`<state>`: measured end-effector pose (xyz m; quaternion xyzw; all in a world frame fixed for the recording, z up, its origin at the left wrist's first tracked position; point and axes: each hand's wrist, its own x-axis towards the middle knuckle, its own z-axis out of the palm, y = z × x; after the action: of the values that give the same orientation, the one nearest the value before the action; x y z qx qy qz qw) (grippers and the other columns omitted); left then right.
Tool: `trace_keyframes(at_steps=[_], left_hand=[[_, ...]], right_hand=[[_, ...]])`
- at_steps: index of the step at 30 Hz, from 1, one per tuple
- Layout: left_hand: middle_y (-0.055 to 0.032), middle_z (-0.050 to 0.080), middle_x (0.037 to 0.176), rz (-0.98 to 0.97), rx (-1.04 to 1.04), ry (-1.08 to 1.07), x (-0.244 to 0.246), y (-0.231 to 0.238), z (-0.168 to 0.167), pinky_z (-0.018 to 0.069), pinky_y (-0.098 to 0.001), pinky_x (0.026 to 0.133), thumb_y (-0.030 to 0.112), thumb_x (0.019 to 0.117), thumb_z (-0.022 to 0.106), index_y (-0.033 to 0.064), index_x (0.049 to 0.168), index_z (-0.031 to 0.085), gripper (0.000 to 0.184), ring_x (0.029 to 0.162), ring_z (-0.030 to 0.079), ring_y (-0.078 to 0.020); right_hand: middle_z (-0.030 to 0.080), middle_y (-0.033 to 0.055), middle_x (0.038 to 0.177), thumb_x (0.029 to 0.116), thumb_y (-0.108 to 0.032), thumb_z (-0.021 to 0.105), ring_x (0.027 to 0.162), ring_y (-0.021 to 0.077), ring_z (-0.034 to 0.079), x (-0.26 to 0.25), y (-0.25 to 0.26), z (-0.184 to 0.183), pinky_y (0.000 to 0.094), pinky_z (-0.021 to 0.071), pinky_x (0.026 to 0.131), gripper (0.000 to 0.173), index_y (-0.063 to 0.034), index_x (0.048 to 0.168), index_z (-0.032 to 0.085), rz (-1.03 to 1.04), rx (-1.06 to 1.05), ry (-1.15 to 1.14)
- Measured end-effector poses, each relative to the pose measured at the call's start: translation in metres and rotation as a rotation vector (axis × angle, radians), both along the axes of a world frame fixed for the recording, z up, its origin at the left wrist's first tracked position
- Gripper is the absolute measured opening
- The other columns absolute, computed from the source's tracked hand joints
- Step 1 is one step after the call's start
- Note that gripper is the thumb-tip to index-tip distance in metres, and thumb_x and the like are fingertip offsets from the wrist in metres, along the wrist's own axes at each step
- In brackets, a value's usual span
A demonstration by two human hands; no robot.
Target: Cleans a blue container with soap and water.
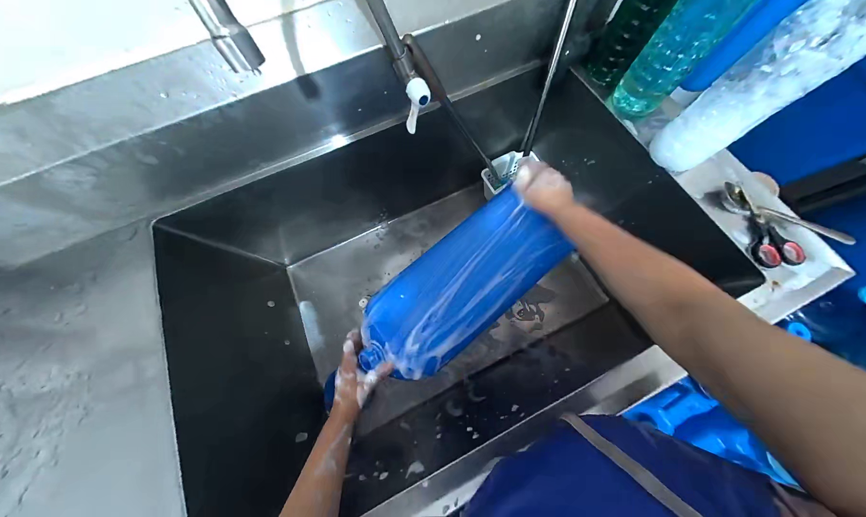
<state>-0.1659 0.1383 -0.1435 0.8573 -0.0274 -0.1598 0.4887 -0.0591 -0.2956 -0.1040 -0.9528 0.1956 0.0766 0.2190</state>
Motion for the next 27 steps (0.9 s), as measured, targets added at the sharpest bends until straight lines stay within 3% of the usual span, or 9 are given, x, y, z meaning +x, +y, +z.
trace_keyframes(at_steps=[2,7,10,12,15,17,22,25,27], left_hand=[[-0.0314,0.045,0.148,0.184,-0.159,0.031,0.014,-0.019,-0.010,0.0404,-0.0323,0.111,0.029,0.0793,0.062,-0.0129,0.154,0.024,0.094,0.133,0.050,-0.0217],[-0.0132,0.065,0.115,0.301,-0.098,0.183,0.066,-0.040,0.045,0.0503,-0.0260,0.093,0.017,0.1103,0.035,-0.0133,0.134,0.048,0.041,0.100,0.061,-0.0058],[-0.0058,0.066,0.102,0.425,-0.063,0.363,0.103,-0.033,0.056,0.0553,-0.0318,0.074,0.041,0.1129,0.019,0.0041,0.133,0.055,0.055,0.083,0.064,-0.0090],[-0.0015,0.061,0.076,0.570,-0.063,0.352,0.115,-0.028,0.034,0.0486,-0.0289,0.048,0.048,0.1118,0.016,0.0110,0.118,0.056,0.055,0.055,0.056,-0.0100],[-0.0171,0.064,0.127,0.558,-0.053,0.325,0.078,-0.006,0.006,0.0558,-0.0420,0.087,0.050,0.1097,0.010,0.0066,0.151,0.042,0.068,0.103,0.066,-0.0207],[-0.0270,0.059,0.130,0.616,0.049,0.475,0.029,-0.020,0.022,0.0524,-0.0496,0.088,0.054,0.1091,0.006,-0.0002,0.150,0.040,0.075,0.107,0.062,-0.0308],[-0.0088,0.066,0.104,0.945,-0.202,0.702,-0.045,-0.086,0.061,0.0580,-0.0345,0.079,0.031,0.1132,0.021,0.0023,0.131,0.050,0.045,0.091,0.067,-0.0140],[0.0022,0.067,0.074,0.964,-0.313,0.635,-0.038,-0.080,0.060,0.0584,-0.0280,0.060,0.019,0.1099,0.020,0.0113,0.102,0.054,0.036,0.067,0.067,-0.0074],[0.0056,0.070,0.078,0.884,-0.368,0.594,-0.038,-0.072,0.068,0.0607,-0.0276,0.065,0.019,0.1079,0.019,0.0130,0.106,0.054,0.036,0.072,0.070,-0.0057]], right_hand=[[0.055,0.0293,0.143,0.1097,-0.033,0.036,0.134,0.0494,0.051,0.013,0.005,0.017,0.0705,0.0404,0.105,0.050,-0.0024,0.147,0.050,-0.150,0.053,0.123],[0.070,0.0165,0.128,0.0937,-0.024,0.065,0.127,0.0408,0.060,-0.066,0.224,0.025,0.0635,0.0429,0.106,0.030,-0.0092,0.118,0.075,0.597,0.210,-0.661],[0.072,0.0122,0.126,0.0910,-0.024,0.069,0.125,0.0346,0.063,-0.048,0.191,-0.023,0.0551,0.0469,0.107,0.028,-0.0116,0.115,0.076,0.538,0.196,-0.855],[0.060,0.0233,0.142,0.0961,-0.024,0.062,0.138,0.0422,0.051,-0.016,0.119,-0.086,0.0596,0.0367,0.116,0.046,0.0005,0.135,0.064,0.335,0.169,-0.583],[0.048,0.0295,0.151,0.1062,-0.025,0.051,0.142,0.0464,0.044,0.029,0.039,-0.157,0.0617,0.0334,0.118,0.051,0.0032,0.149,0.047,0.053,0.360,-0.036],[0.051,0.0313,0.146,0.1082,-0.027,0.046,0.135,0.0477,0.050,0.062,0.017,-0.174,0.0650,0.0406,0.110,0.047,0.0037,0.144,0.048,-0.019,0.440,0.145],[0.054,0.0228,0.147,0.0990,-0.025,0.060,0.141,0.0421,0.045,-0.005,0.161,-0.097,0.0645,0.0299,0.117,0.049,-0.0021,0.142,0.058,0.382,0.389,-0.169],[0.070,0.0135,0.125,0.0895,-0.011,0.072,0.127,0.0355,0.060,-0.112,0.254,-0.041,0.0565,0.0433,0.110,0.027,-0.0096,0.116,0.075,0.774,0.668,-0.520],[0.072,0.0075,0.124,0.0909,-0.011,0.069,0.125,0.0303,0.062,-0.121,0.231,-0.044,0.0509,0.0461,0.110,0.025,-0.0126,0.115,0.076,0.798,0.691,-0.651]])
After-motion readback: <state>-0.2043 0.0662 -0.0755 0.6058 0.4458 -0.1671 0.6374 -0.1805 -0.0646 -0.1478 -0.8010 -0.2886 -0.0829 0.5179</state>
